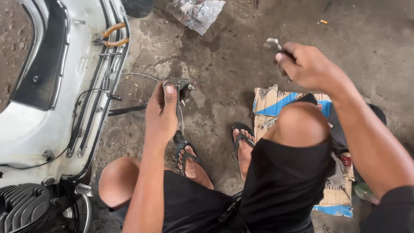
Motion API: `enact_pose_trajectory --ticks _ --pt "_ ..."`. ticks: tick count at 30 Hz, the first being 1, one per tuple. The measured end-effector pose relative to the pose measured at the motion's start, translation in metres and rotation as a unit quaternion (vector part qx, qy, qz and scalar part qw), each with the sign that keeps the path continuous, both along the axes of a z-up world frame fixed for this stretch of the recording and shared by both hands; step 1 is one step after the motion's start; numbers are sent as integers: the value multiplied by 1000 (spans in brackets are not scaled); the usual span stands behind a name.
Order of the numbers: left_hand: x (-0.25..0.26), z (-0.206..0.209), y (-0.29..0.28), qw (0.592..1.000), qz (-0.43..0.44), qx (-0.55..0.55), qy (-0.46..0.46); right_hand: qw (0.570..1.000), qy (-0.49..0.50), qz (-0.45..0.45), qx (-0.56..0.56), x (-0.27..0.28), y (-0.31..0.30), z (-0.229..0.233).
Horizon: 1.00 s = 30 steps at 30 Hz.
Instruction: Attaching a mechanical cable to a lever assembly and tightening it with a wrench.
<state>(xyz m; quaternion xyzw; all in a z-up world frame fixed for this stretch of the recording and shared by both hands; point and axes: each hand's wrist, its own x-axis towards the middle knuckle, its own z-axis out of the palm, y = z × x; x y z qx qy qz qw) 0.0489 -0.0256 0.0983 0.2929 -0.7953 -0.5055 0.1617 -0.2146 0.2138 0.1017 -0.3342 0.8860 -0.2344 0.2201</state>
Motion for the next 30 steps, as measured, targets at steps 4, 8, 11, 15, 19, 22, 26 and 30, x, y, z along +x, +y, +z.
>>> enact_pose_trajectory --ticks 4,8,11,15,19,22,26,30 --pt "-12 8 22 998 -55 -28 -12 991 133 13 29 -68 53 -258" --pt "-22 -6 30 994 -90 -62 -10 971 84 -50 218 -28 82 -403" --pt "-30 -7 28 996 -78 -2 -35 970 34 -41 237 -15 55 -378" --pt "-38 -13 20 996 -65 49 -35 996 32 -49 62 -23 20 -340" --pt "-52 -5 30 997 -58 59 -10 996 31 -60 -61 -7 -8 -229" --pt "-58 5 35 996 -46 76 19 904 -217 75 -362 28 -43 -76" --pt "-60 24 39 996 -1 75 39 874 -199 207 -392 49 -76 -20" --pt "-59 20 37 995 42 65 68 914 -13 190 -357 68 -99 -10"
